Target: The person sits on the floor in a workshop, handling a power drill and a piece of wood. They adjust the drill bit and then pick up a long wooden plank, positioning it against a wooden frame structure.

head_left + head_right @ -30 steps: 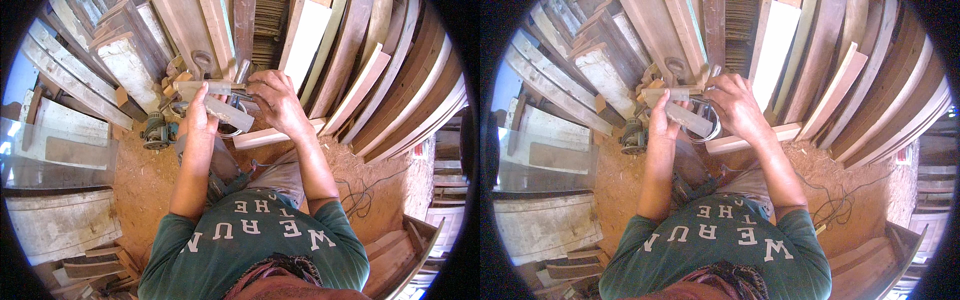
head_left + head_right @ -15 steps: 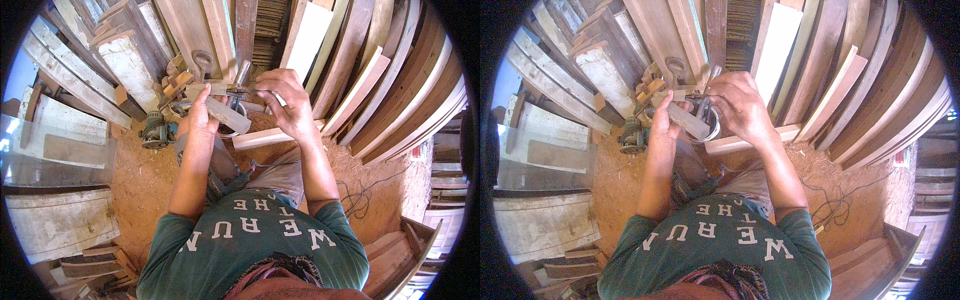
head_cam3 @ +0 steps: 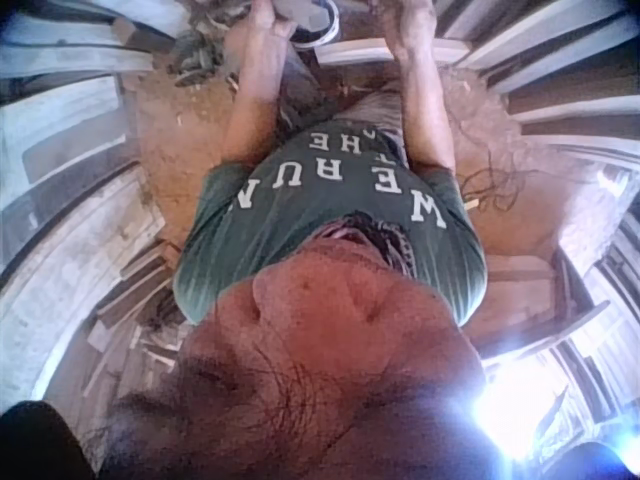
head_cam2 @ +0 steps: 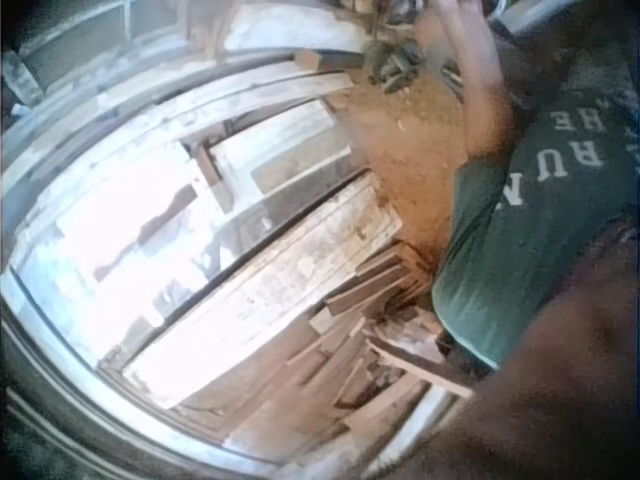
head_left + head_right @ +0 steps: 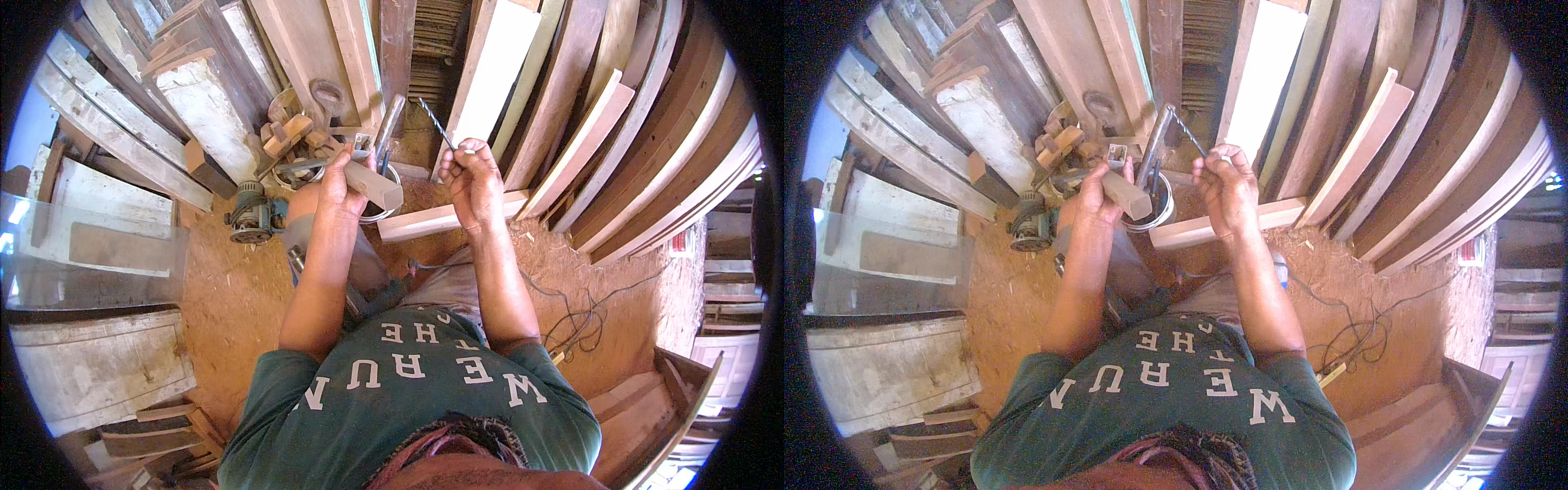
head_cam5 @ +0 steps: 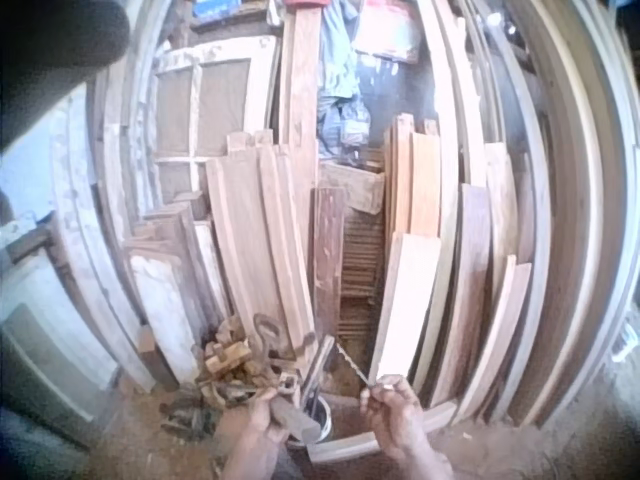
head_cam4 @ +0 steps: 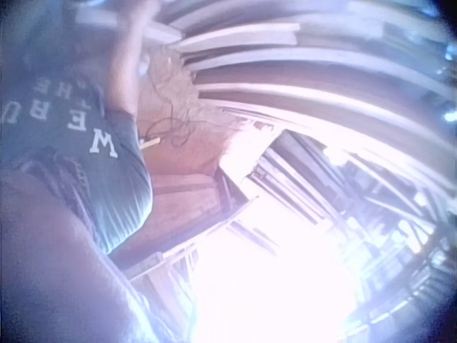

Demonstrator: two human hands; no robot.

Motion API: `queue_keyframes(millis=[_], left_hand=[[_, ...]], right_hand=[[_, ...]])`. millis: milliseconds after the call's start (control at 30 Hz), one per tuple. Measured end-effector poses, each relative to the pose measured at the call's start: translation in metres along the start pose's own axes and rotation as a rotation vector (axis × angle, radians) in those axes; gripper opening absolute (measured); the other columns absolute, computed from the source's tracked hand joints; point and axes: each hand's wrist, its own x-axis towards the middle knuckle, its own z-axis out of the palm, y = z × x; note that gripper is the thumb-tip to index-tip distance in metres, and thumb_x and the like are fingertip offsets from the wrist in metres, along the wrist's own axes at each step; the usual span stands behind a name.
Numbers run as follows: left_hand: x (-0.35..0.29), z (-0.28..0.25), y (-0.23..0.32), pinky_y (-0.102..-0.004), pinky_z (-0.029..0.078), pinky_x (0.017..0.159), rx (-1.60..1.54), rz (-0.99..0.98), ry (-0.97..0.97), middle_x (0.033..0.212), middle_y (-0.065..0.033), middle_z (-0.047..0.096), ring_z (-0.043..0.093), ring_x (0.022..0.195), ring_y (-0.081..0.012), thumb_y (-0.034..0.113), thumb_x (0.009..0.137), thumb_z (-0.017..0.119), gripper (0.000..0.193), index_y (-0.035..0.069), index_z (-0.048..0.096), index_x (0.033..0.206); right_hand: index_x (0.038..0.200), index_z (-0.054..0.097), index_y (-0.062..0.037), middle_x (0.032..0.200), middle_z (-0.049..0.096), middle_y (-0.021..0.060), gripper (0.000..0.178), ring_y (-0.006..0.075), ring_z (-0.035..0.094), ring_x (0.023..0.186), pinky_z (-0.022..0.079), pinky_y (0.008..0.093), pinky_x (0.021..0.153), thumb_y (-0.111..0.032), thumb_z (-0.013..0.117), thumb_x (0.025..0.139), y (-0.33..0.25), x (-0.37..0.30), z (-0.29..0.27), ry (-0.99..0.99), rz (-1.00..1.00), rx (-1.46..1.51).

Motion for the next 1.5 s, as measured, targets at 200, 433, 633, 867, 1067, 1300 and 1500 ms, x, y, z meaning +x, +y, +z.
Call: queue_keyframes(millis=[200, 433, 633, 867, 1067, 1300, 1500], left_hand=[[-0.039, 0.019, 0.023, -0.0431, 0.062, 0.088, -0.058, 0.126, 0.034, 0.124, -0.0248, 0.055, 0.063, 0.107, -0.0371, 0.006, 0.091, 0.063, 0.037, -0.007, 0.05, 0.123], [-0.076, 0.004, 0.074, -0.0409, 0.06, 0.091, -0.018, 0.234, -0.025, 0.111, -0.0168, 0.064, 0.064, 0.106, -0.0296, 0.007, 0.093, 0.067, 0.024, -0.004, 0.059, 0.114], [-0.089, -0.009, 0.07, -0.0415, 0.059, 0.092, 0.025, 0.277, 0.023, 0.115, -0.0147, 0.066, 0.065, 0.106, -0.0289, 0.012, 0.094, 0.067, 0.026, -0.001, 0.061, 0.116], [-0.082, -0.027, 0.066, -0.0451, 0.055, 0.099, 0.044, 0.271, -0.005, 0.125, -0.0169, 0.062, 0.061, 0.114, -0.0321, 0.012, 0.094, 0.067, 0.036, -0.002, 0.057, 0.126], [-0.096, -0.045, 0.065, -0.0445, 0.057, 0.093, 0.16, 0.077, -0.027, 0.13, -0.0129, 0.06, 0.06, 0.119, -0.0265, 0.019, 0.099, 0.06, 0.038, 0.005, 0.053, 0.134], [-0.106, -0.055, 0.038, -0.0443, 0.06, 0.084, 0.222, 0.041, 0.025, 0.129, -0.0106, 0.06, 0.061, 0.116, -0.0235, 0.024, 0.1, 0.059, 0.04, 0.009, 0.051, 0.136], [-0.113, -0.044, 0.024, -0.0406, 0.06, 0.082, 0.323, 0.102, 0.056, 0.128, -0.01, 0.061, 0.062, 0.112, -0.0226, 0.024, 0.099, 0.061, 0.04, 0.009, 0.051, 0.135]], right_hand=[[0.111, 0.063, 0.0008, 0.093, 0.067, 0.0103, 0.018, 0.0204, 0.065, 0.084, 0.053, 0.0329, 0.078, -0.004, 0.052, 0.097, 0.009, 0.007, -0.01, -0.012, -0.027, -0.27], [0.112, 0.07, -0.0031, 0.091, 0.072, 0.0062, 0.02, 0.009, 0.062, 0.081, 0.051, 0.0257, 0.073, -0.014, 0.063, 0.097, 0.01, 0.021, -0.061, 0.06, -0.208, -0.97], [0.106, 0.071, -0.0018, 0.09, 0.068, 0.0049, 0.017, 0.0082, 0.058, 0.081, 0.048, 0.0269, 0.074, -0.014, 0.066, 0.095, 0.015, 0.017, -0.085, 0.058, -0.167, -1.202], [0.105, 0.071, -0.0014, 0.092, 0.072, 0.012, 0.02, 0.018, 0.066, 0.089, 0.051, 0.0314, 0.084, -0.015, 0.068, 0.091, 0.056, 0.011, -0.121, 0.096, -0.064, -1.123], [0.107, 0.065, 0.0004, 0.09, 0.073, 0.009, 0.016, 0.0144, 0.066, 0.085, 0.052, 0.0285, 0.079, -0.01, 0.061, 0.094, 0.095, -0.02, -0.136, 0.236, 0.241, -0.742], [0.131, 0.053, 0.0043, 0.102, 0.07, 0.0133, 0.041, 0.0207, 0.065, 0.089, 0.052, 0.0329, 0.08, -0.008, 0.062, 0.093, 0.112, -0.057, -0.162, 0.25, 0.512, -0.22], [0.121, 0.055, 0.0018, 0.098, 0.067, 0.012, 0.028, 0.0218, 0.064, 0.087, 0.051, 0.033, 0.079, -0.006, 0.058, 0.095, 0.093, -0.068, -0.165, 0.19, 0.543, -0.069]])
